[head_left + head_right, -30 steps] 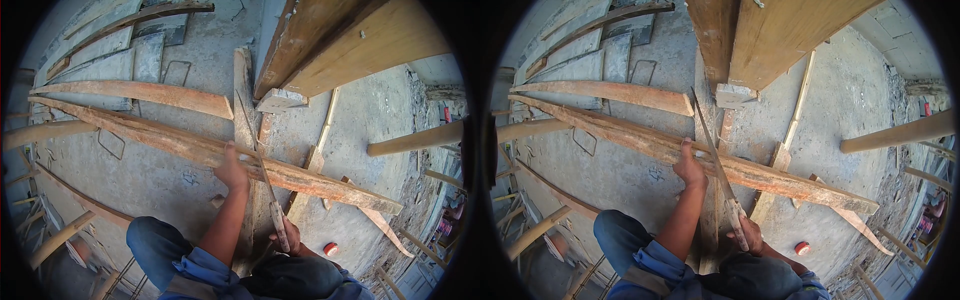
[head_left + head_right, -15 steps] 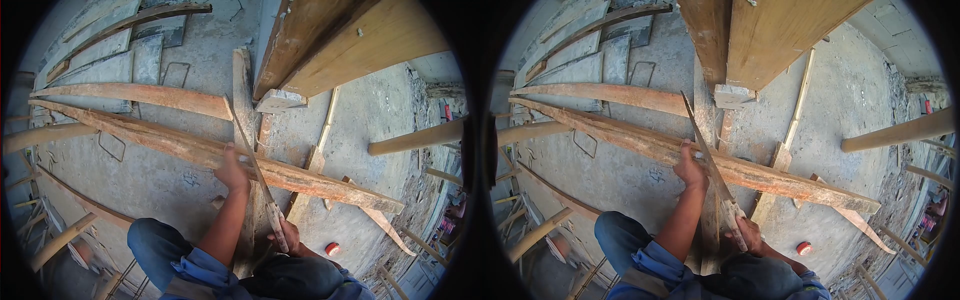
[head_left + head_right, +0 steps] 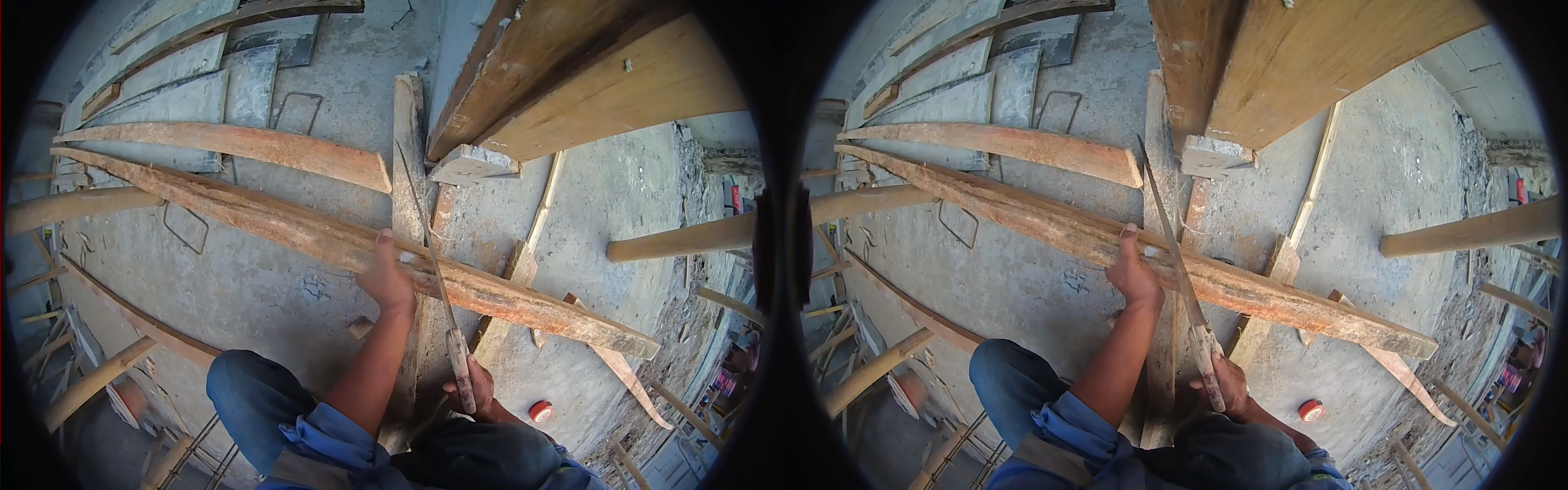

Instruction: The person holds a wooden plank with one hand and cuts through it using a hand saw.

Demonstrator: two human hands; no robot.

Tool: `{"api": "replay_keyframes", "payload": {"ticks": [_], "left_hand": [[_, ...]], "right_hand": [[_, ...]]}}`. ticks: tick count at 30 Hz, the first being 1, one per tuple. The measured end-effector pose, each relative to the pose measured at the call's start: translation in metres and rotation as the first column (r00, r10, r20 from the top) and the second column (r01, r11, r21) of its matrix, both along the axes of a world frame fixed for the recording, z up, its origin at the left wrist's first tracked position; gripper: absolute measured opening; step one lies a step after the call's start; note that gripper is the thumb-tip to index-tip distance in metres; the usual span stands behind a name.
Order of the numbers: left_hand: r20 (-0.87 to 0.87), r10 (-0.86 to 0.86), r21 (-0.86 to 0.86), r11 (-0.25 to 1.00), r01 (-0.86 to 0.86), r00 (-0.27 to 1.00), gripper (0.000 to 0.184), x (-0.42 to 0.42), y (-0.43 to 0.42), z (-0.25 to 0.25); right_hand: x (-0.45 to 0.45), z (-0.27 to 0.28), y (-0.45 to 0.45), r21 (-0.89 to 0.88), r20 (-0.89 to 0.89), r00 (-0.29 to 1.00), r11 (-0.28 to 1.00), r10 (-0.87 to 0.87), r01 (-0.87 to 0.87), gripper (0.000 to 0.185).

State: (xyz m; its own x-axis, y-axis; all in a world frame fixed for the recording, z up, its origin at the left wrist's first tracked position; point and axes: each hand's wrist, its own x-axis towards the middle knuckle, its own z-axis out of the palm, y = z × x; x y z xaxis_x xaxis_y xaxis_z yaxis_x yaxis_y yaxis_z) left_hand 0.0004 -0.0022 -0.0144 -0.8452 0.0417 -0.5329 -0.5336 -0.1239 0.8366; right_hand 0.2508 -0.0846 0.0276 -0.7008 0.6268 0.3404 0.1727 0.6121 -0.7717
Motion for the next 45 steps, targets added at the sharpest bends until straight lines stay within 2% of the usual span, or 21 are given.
{"api": "replay_keyframes", "payload": {"ticks": [11,14,18,23,25,27,39,42,44,45], "left_hand": [[0.057,-0.014,-0.008,1.0,0.015,0.998,0.058,0.0,-0.001,-0.003],[0.014,-0.024,-0.059,0.998,0.025,1.0,0.057,0.0,-0.002,-0.007],[-0.014,-0.022,-0.034,0.999,0.021,1.0,0.056,0.0,0.0,-0.001],[-0.073,-0.004,-0.007,1.0,0.003,0.997,0.058,0.002,0.002,0.002],[-0.053,-0.017,-0.001,1.0,0.017,0.998,0.06,0.0,0.002,0.0],[-0.049,-0.019,-0.006,1.0,0.019,0.999,0.061,0.001,0.001,-0.003],[-0.043,-0.017,-0.039,0.999,0.015,0.999,0.063,0.003,0.004,0.011],[0.009,-0.041,-0.035,0.999,0.041,0.999,0.063,0.0,-0.001,0.003],[0.074,-0.05,-0.007,0.999,0.051,0.996,0.062,-0.001,-0.001,0.007],[0.036,-0.031,-0.02,0.999,0.031,0.999,0.06,0.0,0.001,0.009]], "right_hand": [[-0.01,0.002,0.008,-0.018,-0.062,0.996,0.998,0.059,-0.061,0.082],[-0.007,0.0,0.005,0.001,-0.064,0.997,0.999,0.052,-0.052,0.082],[0.001,-0.004,-0.001,-0.002,-0.029,0.998,0.999,0.047,-0.047,0.081],[0.009,-0.013,-0.015,0.084,0.04,0.999,0.996,-0.026,0.023,0.075],[0.013,-0.016,-0.016,0.018,0.067,0.997,0.999,-0.035,0.033,0.075],[0.017,-0.018,-0.017,-0.125,0.084,0.996,0.992,-0.023,0.034,0.076],[0.006,-0.016,-0.011,-0.207,0.019,0.998,0.977,-0.054,0.056,0.075],[0.006,-0.013,-0.01,-0.169,0.046,0.998,0.984,-0.05,0.057,0.074],[0.0,-0.004,-0.004,-0.047,0.041,0.996,0.996,-0.079,0.081,0.073],[-0.002,-0.003,-0.005,-0.044,0.036,0.996,0.995,-0.085,0.086,0.073]]}}
